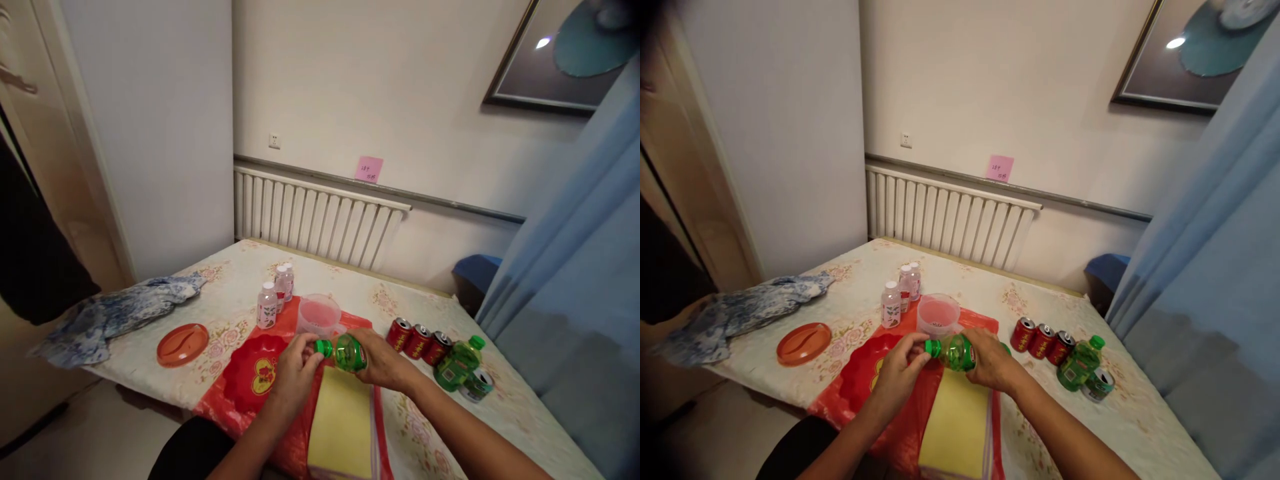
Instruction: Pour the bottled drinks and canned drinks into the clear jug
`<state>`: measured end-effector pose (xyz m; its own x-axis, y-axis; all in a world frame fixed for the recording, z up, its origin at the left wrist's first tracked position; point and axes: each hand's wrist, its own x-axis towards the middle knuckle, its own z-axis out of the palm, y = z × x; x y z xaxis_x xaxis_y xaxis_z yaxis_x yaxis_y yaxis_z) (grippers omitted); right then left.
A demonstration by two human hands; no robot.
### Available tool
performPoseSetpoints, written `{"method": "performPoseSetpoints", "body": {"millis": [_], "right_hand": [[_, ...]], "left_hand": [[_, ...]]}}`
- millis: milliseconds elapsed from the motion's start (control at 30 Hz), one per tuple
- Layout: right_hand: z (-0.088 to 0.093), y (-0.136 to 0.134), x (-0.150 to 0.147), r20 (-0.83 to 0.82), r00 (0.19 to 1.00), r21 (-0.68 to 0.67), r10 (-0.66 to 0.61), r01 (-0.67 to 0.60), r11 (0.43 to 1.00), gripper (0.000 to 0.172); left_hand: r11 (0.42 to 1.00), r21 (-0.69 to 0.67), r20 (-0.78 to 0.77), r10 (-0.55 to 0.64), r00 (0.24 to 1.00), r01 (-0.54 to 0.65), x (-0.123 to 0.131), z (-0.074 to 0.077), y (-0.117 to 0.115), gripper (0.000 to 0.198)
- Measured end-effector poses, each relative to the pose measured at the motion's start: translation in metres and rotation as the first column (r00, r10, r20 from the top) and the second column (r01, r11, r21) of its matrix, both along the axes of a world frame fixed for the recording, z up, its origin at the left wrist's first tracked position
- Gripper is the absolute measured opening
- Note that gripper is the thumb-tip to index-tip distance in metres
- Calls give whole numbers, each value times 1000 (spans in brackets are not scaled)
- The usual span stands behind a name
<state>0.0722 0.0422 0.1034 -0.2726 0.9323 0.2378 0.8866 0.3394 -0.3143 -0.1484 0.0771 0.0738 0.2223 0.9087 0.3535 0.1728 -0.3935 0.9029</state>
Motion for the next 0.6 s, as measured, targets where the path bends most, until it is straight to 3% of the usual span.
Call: {"method": "performPoseSetpoints", "body": {"millis": [200, 433, 600], "right_hand": [[-3, -8, 0, -42, 999, -20, 20, -21, 1000, 58], [-5, -16, -2, -46, 999, -11, -9, 9, 1000, 54], [-5, -23, -3, -110, 993, -22, -34, 32, 999, 50]], "left_hand": [[986, 158, -109, -37, 993, 54, 1, 0, -6, 22], [936, 311, -238, -90, 967, 164, -2, 3, -9, 25], [914, 361, -241, -102, 965, 187, 0, -3, -11, 26]]}}
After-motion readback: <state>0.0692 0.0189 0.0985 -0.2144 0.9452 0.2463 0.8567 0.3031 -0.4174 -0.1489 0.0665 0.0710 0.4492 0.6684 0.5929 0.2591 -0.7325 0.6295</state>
